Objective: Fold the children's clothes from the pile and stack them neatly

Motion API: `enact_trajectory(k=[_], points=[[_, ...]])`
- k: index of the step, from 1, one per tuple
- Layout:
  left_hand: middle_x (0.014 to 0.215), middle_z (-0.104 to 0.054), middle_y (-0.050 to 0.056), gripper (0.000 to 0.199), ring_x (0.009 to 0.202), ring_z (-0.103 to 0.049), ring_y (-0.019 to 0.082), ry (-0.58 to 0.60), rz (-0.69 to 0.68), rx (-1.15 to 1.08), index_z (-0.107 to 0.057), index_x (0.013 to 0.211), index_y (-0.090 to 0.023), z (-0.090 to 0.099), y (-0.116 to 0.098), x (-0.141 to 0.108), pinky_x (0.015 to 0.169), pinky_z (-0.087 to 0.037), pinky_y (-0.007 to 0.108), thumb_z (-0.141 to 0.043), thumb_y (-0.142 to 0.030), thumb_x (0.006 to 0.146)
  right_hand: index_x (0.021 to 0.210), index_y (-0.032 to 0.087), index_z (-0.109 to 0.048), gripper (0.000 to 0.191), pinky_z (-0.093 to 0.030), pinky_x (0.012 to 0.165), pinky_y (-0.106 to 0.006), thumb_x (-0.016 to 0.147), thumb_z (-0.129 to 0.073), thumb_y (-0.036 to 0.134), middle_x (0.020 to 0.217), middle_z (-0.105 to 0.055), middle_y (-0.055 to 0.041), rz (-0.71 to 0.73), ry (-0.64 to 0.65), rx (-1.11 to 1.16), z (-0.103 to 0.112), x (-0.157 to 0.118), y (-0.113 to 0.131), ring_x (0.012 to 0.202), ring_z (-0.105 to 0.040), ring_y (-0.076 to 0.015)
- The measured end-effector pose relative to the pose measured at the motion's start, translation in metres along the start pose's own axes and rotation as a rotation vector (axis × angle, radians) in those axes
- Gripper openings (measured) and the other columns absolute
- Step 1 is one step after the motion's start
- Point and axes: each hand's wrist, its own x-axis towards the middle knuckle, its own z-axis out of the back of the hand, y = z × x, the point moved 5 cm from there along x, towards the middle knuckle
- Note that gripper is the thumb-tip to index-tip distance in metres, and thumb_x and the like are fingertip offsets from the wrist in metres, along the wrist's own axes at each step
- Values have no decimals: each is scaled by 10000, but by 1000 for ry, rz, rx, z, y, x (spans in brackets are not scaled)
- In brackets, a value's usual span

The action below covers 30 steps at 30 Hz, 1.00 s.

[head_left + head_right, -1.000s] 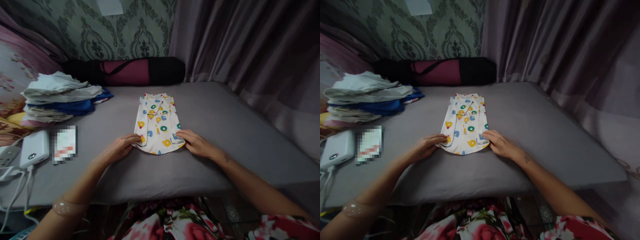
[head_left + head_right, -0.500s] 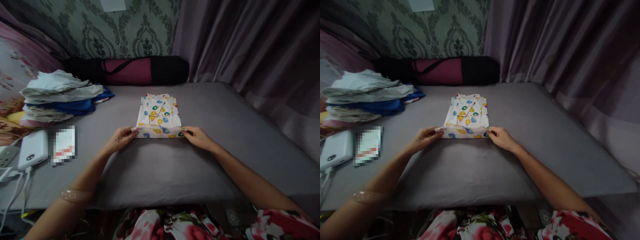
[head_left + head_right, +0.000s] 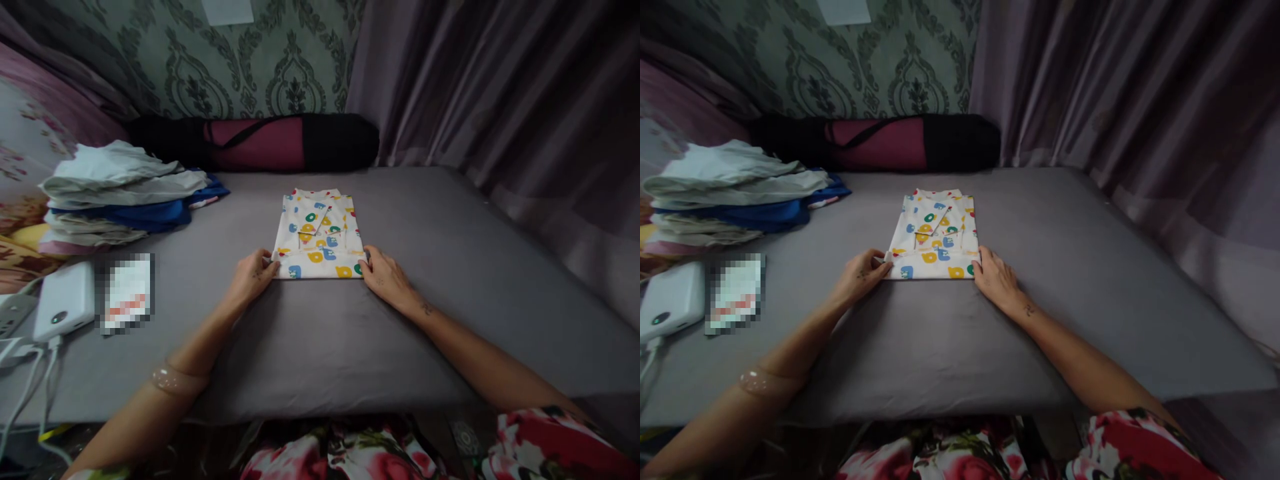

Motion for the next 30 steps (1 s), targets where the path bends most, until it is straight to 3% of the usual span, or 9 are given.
enact_trajectory(k=[4, 8, 11, 13, 17, 22, 30], points=[[850, -673, 78, 347, 816, -626, 225, -59, -77, 106, -577, 1138, -147, 1, 9, -3, 751, -482, 344, -551, -351, 860, 1310, 136, -503, 380, -503, 793, -366, 964, -430, 276, 1121, -666, -140, 60, 0, 5, 7, 0, -2, 935, -646, -263], [1135, -637, 156, 342, 1053, -600, 267, -177, -399, 198, -546, 1210, -148, 3, -8, -11, 921, -479, 439, -414, -322, 946, 1348, 99, -500, 427, -459, 966, -438, 1000, -322, 270, 1281, -595, -184, 251, -69, -57, 14, -2, 10, 1152, -573, -290], [1368, -547, 150, 400, 1288, -491, 267, -64, -650, 233, -507, 1301, -164, -9, -33, -15, 1058, -413, 458, -298, -320, 997, 1439, 133, -430, 474, -259, 1157, -487, 1011, -306, 294, 1497, -429, -132, 576, 22, -79, 5, -4, 34, 1411, -328, -275], [1478, -460, 130, 453, 1406, -365, 259, 29, -739, 296, -454, 1379, -168, -21, -48, -14, 1134, -332, 469, -252, -337, 1011, 1493, 163, -358, 510, -150, 1196, -499, 1011, -309, 324, 1571, -315, -89, 718, 121, -89, -4, -2, 45, 1472, -187, -255], [1557, -341, 135, 558, 1475, -218, 247, 100, -763, 421, -352, 1473, -124, -37, -58, -4, 1196, -212, 452, -173, -399, 1021, 1535, 165, -273, 571, -64, 1211, -478, 1000, -322, 361, 1605, -215, -69, 845, 233, -68, -14, 11, 58, 1493, -82, -226], [1587, -255, 130, 654, 1488, -152, 237, 165, -746, 498, -299, 1510, -109, -50, -46, 10, 1214, -144, 425, -153, -504, 1010, 1546, 170, -236, 586, -45, 1216, -450, 992, -325, 337, 1606, -212, -58, 921, 361, -12, -26, 24, 55, 1492, -79, -201], [1601, -219, 105, 644, 1491, -145, 209, 194, -731, 491, -257, 1529, -137, -55, -38, 12, 1214, -137, 426, -160, -509, 1012, 1549, 184, -218, 594, -38, 1214, -451, 986, -346, 325, 1601, -225, -58, 907, 383, 52, -29, 24, 50, 1490, -102, -192]])
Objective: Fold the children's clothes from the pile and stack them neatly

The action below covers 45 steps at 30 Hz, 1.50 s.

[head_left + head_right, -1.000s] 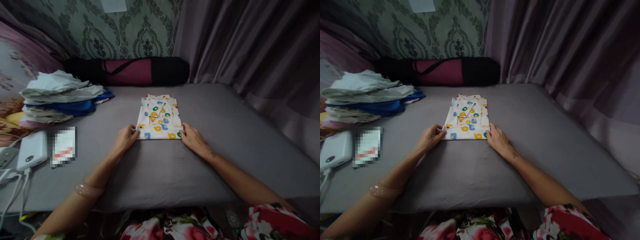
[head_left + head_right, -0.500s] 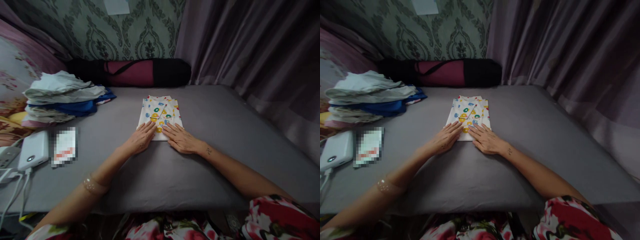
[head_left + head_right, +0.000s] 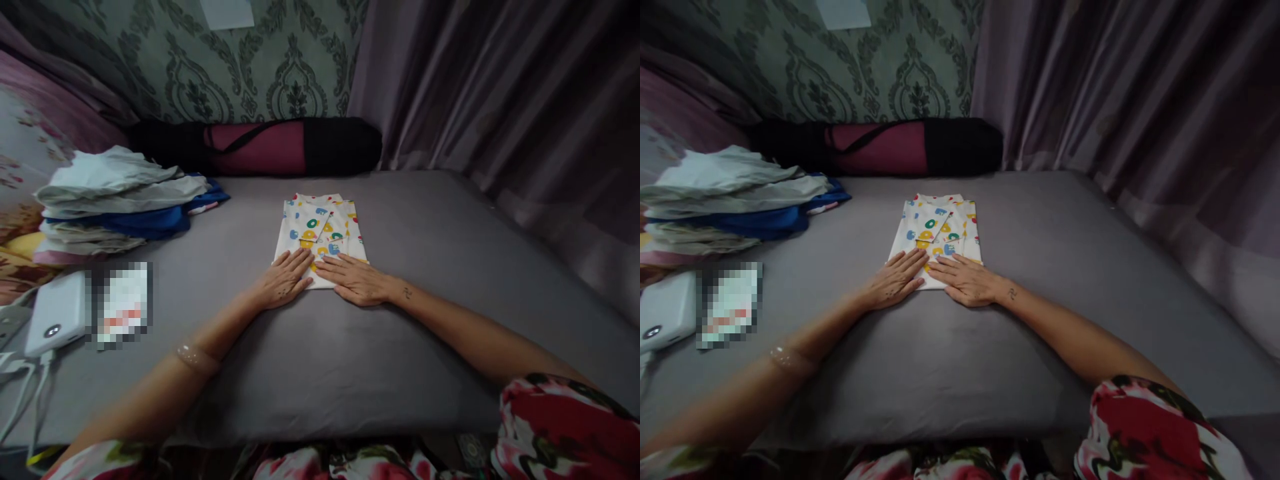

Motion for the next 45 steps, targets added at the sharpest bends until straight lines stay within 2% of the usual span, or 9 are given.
enact_trajectory(k=[7, 11, 16, 22, 26, 31, 34, 39, 45], points=[[1588, -272, 110, 602, 1487, -175, 222, -83, 4, -130, -300, 1513, -160, 5, 2, -5, 1210, -159, 460, -199, -483, 1015, 1531, 217, -280, 561, -96, 1210, -486, 986, -371, 313, 1587, -269, -47, -14, 4, 13, 8, -1, 3, 1483, -147, -195], [1563, -332, 124, 584, 1477, -215, 231, -145, 120, -187, -324, 1500, -157, 10, 21, -20, 1202, -188, 481, -207, -459, 1015, 1514, 256, -324, 517, -113, 1209, -484, 1000, -351, 311, 1571, -312, -30, 4, 4, 30, 14, 2, 1, 1473, -187, -179], [1534, -373, 155, 560, 1457, -266, 251, -198, 244, -225, -382, 1453, -127, 8, 44, -38, 1184, -248, 476, -244, -437, 1007, 1528, 215, -284, 551, -77, 1212, -487, 994, -368, 321, 1588, -266, -48, 85, 10, -34, 13, 10, 0, 1485, -129, -191], [1463, -458, 163, 528, 1398, -370, 241, -338, 355, -274, -426, 1393, -111, 8, 52, -42, 1169, -291, 441, -247, -418, 1003, 1538, 203, -251, 560, -99, 1213, -494, 1002, -351, 328, 1592, -253, -46, 75, 23, -82, 8, 13, -2, 1486, -128, -199], [1418, -499, 165, 489, 1356, -422, 237, -366, 444, -312, -458, 1343, -112, 10, 56, -45, 1142, -334, 428, -239, -380, 999, 1538, 225, -262, 562, -125, 1210, -512, 997, -369, 337, 1586, -269, -48, 85, -2, -61, 10, 12, -1, 1483, -148, -214], [1372, -537, 141, 434, 1310, -470, 225, -368, 460, -325, -476, 1306, -153, 11, 57, -45, 1124, -357, 404, -247, -347, 993, 1469, 244, -417, 478, -197, 1182, -548, 1001, -363, 320, 1521, -409, -69, 59, -38, -40, 20, 21, 4, 1438, -299, -232], [1363, -545, 128, 400, 1303, -478, 222, -381, 457, -321, -482, 1295, -182, 10, 58, -45, 1113, -369, 413, -270, -318, 985, 1399, 248, -513, 432, -192, 1174, -569, 998, -355, 278, 1464, -488, -79, 74, -98, -63, 27, 37, 14, 1393, -383, -233], [1329, -568, 131, 378, 1256, -514, 220, -408, 441, -316, -480, 1293, -186, 6, 60, -46, 1073, -408, 422, -301, -265, 970, 1485, 185, -389, 506, -114, 1207, -520, 991, -353, 288, 1555, -338, -91, 208, -22, -95, 17, 62, 32, 1465, -224, -218], [1282, -586, 160, 383, 1209, -539, 223, -426, 432, -314, -491, 1279, -132, 5, 61, -45, 1052, -421, 401, -295, -253, 973, 1534, 133, -256, 573, -82, 1209, -494, 1003, -321, 336, 1596, -219, -114, 151, 50, -113, 1, 67, 29, 1485, -136, -202]])
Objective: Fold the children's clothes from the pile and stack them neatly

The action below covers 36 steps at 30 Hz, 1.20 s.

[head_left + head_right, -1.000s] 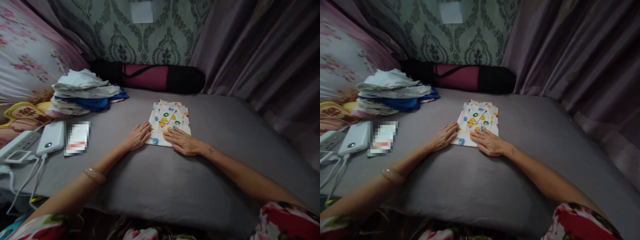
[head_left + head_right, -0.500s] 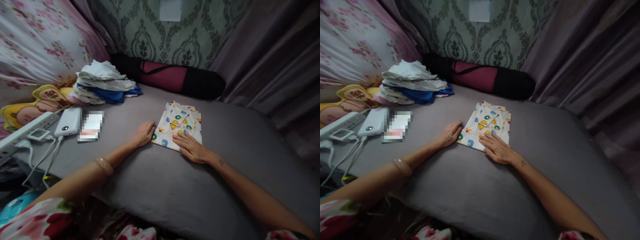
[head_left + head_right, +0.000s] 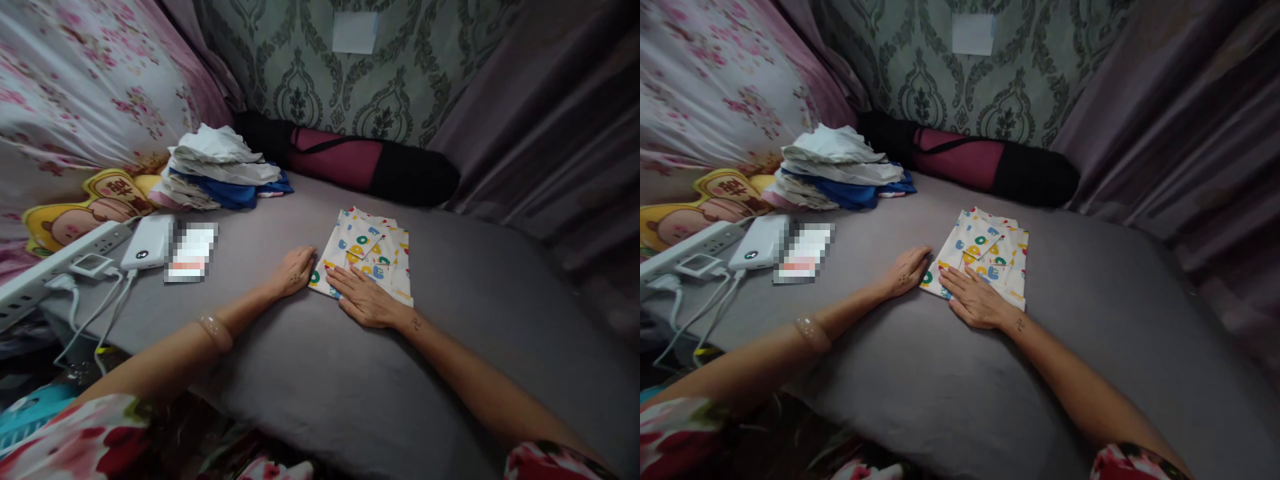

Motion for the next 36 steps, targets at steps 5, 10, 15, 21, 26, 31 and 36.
enact_trajectory(k=[5, 10, 15, 21, 26, 31, 36], points=[[1258, -598, 153, 382, 1176, -555, 227, 5, 15, -17, -498, 1275, -153, 2, -1, 1, 1033, -434, 423, -298, -236, 960, 1535, 157, -265, 575, -94, 1207, -496, 994, -343, 336, 1593, -235, -108, -2, -9, 14, 1, -2, 0, 1482, -152, -203], [1246, -612, 146, 389, 1167, -564, 223, 4, 26, -41, -509, 1271, -154, 3, -1, 1, 1033, -435, 417, -287, -262, 970, 1499, 181, -355, 526, -146, 1196, -509, 1001, -337, 349, 1564, -322, -109, -18, -52, 27, 5, 2, 2, 1464, -228, -214], [1266, -614, 130, 417, 1202, -549, 215, -8, 66, -76, -530, 1253, -142, 5, -1, 1, 1071, -403, 397, -266, -328, 989, 1375, 157, -517, 467, -156, 1196, -496, 1029, -273, 353, 1449, -493, -125, -49, -143, -11, 16, 19, 10, 1376, -396, -213], [1271, -615, 123, 442, 1194, -554, 205, 2, 85, -108, -535, 1250, -136, 6, 0, 2, 1066, -403, 375, -235, -338, 994, 1506, 87, -317, 588, -110, 1207, -506, 1027, -241, 419, 1577, -270, -148, -27, -51, -27, 4, 39, 18, 1483, -149, -243], [1269, -616, 119, 448, 1187, -559, 209, 15, 85, -107, -533, 1255, -151, 7, -1, 1, 1055, -405, 380, -237, -364, 996, 1535, 96, -241, 606, -90, 1213, -483, 1024, -240, 420, 1597, -204, -137, -48, 2, -2, -9, 42, 14, 1488, -114, -228], [1259, -619, 112, 459, 1183, -559, 210, 30, 71, -79, -534, 1249, -163, 7, -2, 0, 1053, -405, 383, -220, -386, 1000, 1533, 102, -251, 591, -72, 1213, -478, 1018, -279, 391, 1596, -213, -138, -46, -23, 22, -9, 43, 14, 1487, -122, -225], [1290, -599, 134, 494, 1214, -541, 218, 27, -18, -68, -514, 1283, -133, 7, -4, -1, 1068, -400, 392, -209, -402, 1004, 1532, 123, -266, 563, -109, 1215, -449, 1020, -259, 358, 1594, -233, -116, -97, -98, 99, -3, 32, 13, 1485, -137, -195]])
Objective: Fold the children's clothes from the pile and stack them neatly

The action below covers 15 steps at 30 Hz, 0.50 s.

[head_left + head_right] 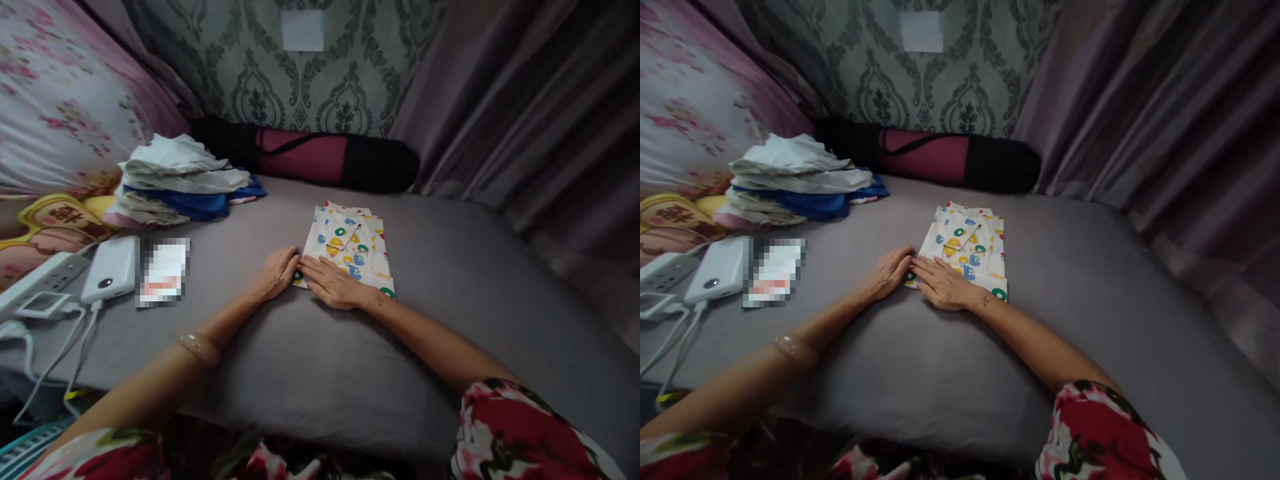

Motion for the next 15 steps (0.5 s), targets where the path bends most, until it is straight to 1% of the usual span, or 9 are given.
enact_trajectory(k=[2, 4, 7, 9, 12, 15], points=[[1315, -587, 135, 496, 1243, -523, 220, 1, -42, 4, -512, 1295, -134, 0, -1, 0, 1077, -394, 398, -215, -406, 1006, 1541, 158, -248, 556, -108, 1216, -454, 1022, -258, 359, 1597, -232, -96, -36, -44, 7, 5, -14, -5, 1486, -128, -182], [1343, -573, 132, 492, 1272, -504, 222, 4, -88, 14, -510, 1310, -142, 0, -4, -1, 1092, -381, 408, -230, -410, 1007, 1547, 184, -229, 556, -100, 1215, -467, 1025, -259, 372, 1602, -222, -85, -85, -70, -4, 10, -34, -13, 1488, -117, -181], [1399, -539, 131, 487, 1335, -451, 228, 31, -173, 46, -500, 1344, -141, 0, -13, -3, 1127, -340, 430, -257, -403, 1012, 1554, 193, -209, 561, -95, 1213, -478, 1030, -234, 393, 1607, -204, -84, -199, -73, -26, 17, -67, -29, 1489, -109, -193], [1440, -508, 125, 487, 1385, -396, 230, 72, -231, 78, -490, 1367, -140, 0, -19, -5, 1154, -297, 446, -262, -390, 1017, 1558, 197, -192, 564, -93, 1213, -479, 1031, -218, 397, 1609, -193, -83, -272, -64, -36, 22, -85, -40, 1490, -103, -200], [1496, -450, 104, 494, 1436, -318, 223, 147, -297, 128, -467, 1404, -159, -2, -26, -7, 1186, -225, 471, -254, -389, 1022, 1565, 230, -158, 561, -97, 1213, -478, 1032, -197, 400, 1616, -167, -59, -324, -54, -51, 26, -99, -49, 1492, -79, -198], [1535, -395, 83, 513, 1458, -271, 217, 232, -351, 160, -419, 1451, -186, -7, -28, -8, 1204, -169, 479, -243, -409, 1024, 1567, 234, -142, 564, -96, 1212, -474, 1030, -188, 403, 1617, -161, -52, -315, -36, -88, 22, -102, -51, 1491, -80, -199]])
